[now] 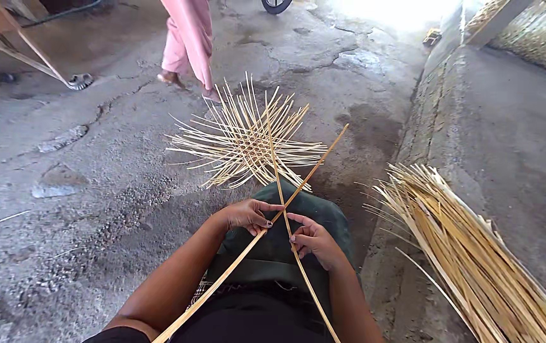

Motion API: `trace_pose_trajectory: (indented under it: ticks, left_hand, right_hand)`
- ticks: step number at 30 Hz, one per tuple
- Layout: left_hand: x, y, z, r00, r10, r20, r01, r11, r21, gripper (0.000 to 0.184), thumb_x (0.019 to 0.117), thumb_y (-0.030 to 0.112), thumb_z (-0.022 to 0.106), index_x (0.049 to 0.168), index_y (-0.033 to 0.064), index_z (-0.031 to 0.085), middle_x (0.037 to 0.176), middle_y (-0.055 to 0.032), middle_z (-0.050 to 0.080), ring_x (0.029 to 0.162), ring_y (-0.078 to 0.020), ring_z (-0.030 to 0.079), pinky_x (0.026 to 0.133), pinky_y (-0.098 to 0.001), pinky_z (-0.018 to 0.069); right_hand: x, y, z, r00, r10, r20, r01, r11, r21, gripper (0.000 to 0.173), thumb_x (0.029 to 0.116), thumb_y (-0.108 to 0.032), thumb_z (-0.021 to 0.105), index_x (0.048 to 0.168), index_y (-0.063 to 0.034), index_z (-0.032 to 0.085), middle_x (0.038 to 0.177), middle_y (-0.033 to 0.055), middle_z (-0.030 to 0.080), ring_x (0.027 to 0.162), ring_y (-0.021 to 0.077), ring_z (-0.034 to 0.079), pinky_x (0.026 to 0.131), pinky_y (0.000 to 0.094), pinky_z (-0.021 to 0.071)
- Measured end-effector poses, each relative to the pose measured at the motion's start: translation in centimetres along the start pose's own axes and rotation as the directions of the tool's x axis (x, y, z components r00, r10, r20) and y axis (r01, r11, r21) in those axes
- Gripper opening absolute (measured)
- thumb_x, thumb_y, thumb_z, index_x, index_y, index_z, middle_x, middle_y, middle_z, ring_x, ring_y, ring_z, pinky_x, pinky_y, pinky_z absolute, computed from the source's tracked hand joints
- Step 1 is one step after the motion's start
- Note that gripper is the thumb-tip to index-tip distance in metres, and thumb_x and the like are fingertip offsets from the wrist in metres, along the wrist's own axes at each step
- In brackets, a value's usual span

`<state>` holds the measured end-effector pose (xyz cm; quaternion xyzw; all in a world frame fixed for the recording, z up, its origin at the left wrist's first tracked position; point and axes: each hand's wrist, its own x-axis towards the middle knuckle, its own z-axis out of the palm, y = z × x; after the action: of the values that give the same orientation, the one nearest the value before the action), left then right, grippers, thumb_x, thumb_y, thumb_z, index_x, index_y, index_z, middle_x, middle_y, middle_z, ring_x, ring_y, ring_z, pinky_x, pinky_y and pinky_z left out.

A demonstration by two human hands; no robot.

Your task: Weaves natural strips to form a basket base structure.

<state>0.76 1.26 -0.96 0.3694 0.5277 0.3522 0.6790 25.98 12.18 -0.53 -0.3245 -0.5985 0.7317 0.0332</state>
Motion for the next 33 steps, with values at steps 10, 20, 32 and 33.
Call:
trace_pose_trajectory:
  ticks: [10,20,32,33]
  left_hand:
    - [0.0,-0.1,0.1,1.000,-0.009,-0.005,0.009,1.000,0.016,0.060,0.0982,0.003,0.064,0.152,0.0271,0.052,0.087,-0.0091,0.073,0.062,-0.0119,0.068,0.058,-0.0243,0.0576]
    - [-0.6,-0.6,0.4,0.999,0.016,-0.041,-0.014,0.999,0.051,0.057,0.0991,0.000,0.061,0.150,0.0228,0.054,0.085,-0.0123,0.072,0.057,-0.0105,0.063,0.055,-0.0229,0.0534]
    - [-0.4,1.1,0.3,0.992,-0.115,-0.057,0.123,0.979,0.165,0.064,0.1007,0.004,0.062,0.155,0.0340,0.046,0.084,-0.0135,0.071,0.058,-0.0130,0.064,0.056,-0.0246,0.0549]
    - [-0.3,1.4,0.2,0.990,-0.128,-0.052,0.135,0.974,0.183,0.064,0.1008,0.006,0.062,0.155,0.0349,0.045,0.084,-0.0129,0.070,0.059,-0.0131,0.065,0.057,-0.0247,0.0554]
  right_hand:
    - [-0.2,-0.2,-0.2,0.998,0.016,0.056,-0.015,1.000,-0.024,0.069,0.0913,-0.002,0.065,0.156,-0.0139,0.041,0.084,0.0120,0.065,0.066,0.0222,0.069,0.061,0.0384,0.0633]
    - [0.2,0.1,-0.7,0.997,0.027,0.071,-0.024,0.999,-0.037,0.063,0.0944,-0.003,0.065,0.152,-0.0168,0.046,0.084,0.0104,0.066,0.067,0.0182,0.069,0.063,0.0338,0.0628]
    - [0.4,-0.4,-0.5,0.997,0.047,0.058,-0.045,0.998,-0.041,0.069,0.0925,-0.002,0.065,0.156,-0.0115,0.039,0.084,0.0115,0.065,0.066,0.0210,0.070,0.062,0.0364,0.0640]
    - [0.3,-0.5,-0.4,0.997,0.051,0.051,-0.048,0.998,-0.049,0.069,0.0924,-0.002,0.065,0.156,-0.0115,0.039,0.084,0.0118,0.066,0.066,0.0213,0.070,0.062,0.0367,0.0640]
